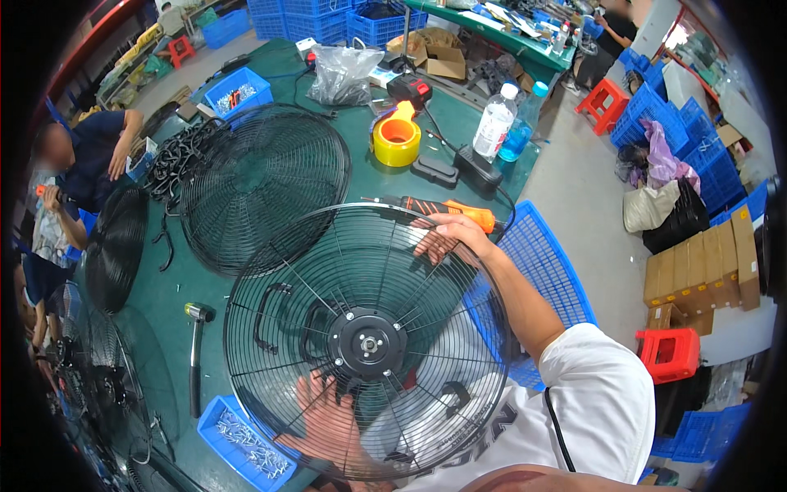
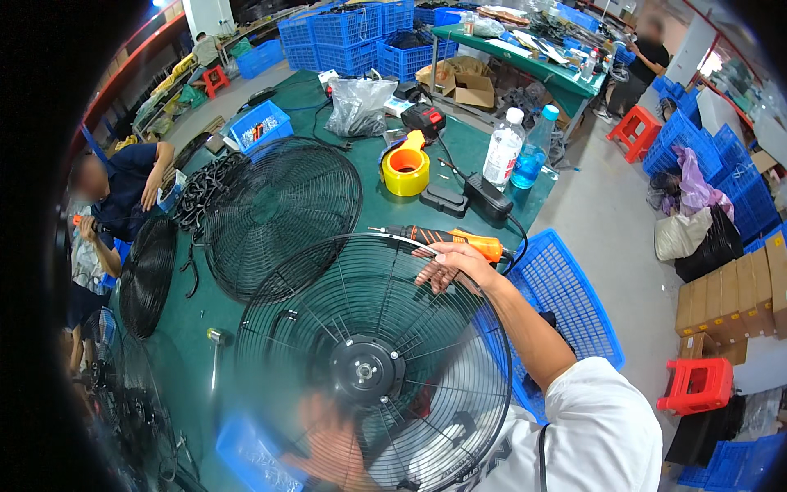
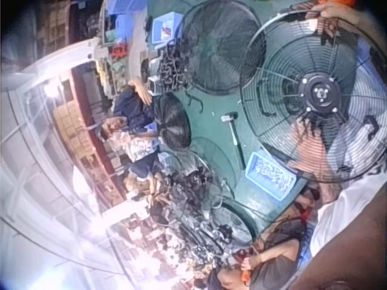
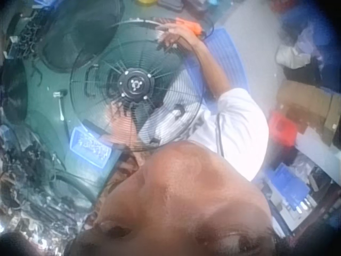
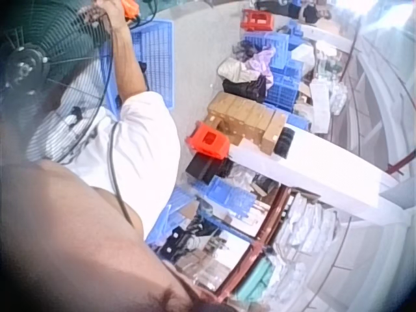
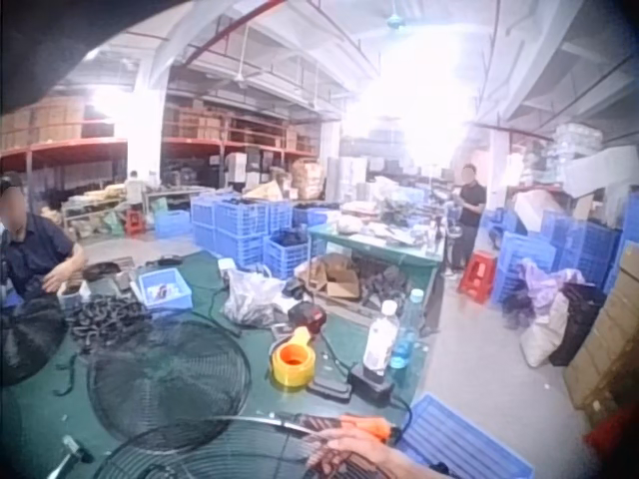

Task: Assembling the motor and guard components of industrial fans at a workshop bench.

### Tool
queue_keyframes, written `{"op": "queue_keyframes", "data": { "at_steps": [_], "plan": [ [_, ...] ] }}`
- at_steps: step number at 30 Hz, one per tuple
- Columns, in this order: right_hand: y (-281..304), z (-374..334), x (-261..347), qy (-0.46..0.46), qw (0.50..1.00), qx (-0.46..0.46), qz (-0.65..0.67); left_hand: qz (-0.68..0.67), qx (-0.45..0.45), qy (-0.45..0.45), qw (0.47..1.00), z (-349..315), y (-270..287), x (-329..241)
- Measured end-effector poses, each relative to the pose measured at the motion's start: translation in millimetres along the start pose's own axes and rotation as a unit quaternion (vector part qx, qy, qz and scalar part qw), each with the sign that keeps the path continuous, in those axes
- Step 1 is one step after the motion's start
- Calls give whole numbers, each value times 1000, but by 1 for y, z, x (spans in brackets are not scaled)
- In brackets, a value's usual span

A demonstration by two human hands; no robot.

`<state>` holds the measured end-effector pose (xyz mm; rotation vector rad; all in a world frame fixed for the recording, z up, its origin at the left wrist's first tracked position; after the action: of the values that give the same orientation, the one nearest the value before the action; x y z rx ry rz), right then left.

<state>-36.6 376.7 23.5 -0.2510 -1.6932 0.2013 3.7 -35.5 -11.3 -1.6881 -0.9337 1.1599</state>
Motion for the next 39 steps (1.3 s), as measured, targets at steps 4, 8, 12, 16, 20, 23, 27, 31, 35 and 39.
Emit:
{"op": "queue_keyframes", "data": {
  "at_steps": [4,8,12,16,20,23,27,31,35,39],
  "plan": [
    [3,0,2,3,1000,-7,2,25,29,10,999,0,-6,-1],
    [-4,5,-2,-1,1000,13,20,-30,44,14,999,-9,-4,-5],
    [-2,1,-1,-11,1000,21,20,-34,60,22,997,-8,-5,-2],
    [2,2,-4,-9,1000,15,22,-35,77,21,996,-10,-12,-1],
    [1,5,-6,-4,998,23,51,-36,115,19,992,-7,-18,-1],
    [-1,10,-5,-10,998,39,43,-42,64,-20,997,-10,-20,-3],
    [5,5,-6,-17,999,13,26,-41,96,-20,994,-10,-22,-1],
    [8,0,-5,-9,1000,-3,26,-12,130,-5,991,-11,-15,1],
    [-1,6,-14,-36,999,-8,24,18,116,-14,993,-21,-8,1],
    [0,3,-3,13,995,-70,-72,14,105,7,994,-8,-7,2]
  ]
}}
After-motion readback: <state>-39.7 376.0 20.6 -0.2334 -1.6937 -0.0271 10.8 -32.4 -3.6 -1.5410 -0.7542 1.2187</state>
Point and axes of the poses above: each hand's wrist, its own z-axis towards the middle knuckle, its own y-axis out of the back of the hand, x = y × z, the point moved 5 cm from there along z, towards the middle knuckle, and after that the axes turned 2 degrees about -y, right-handed, at the moved point
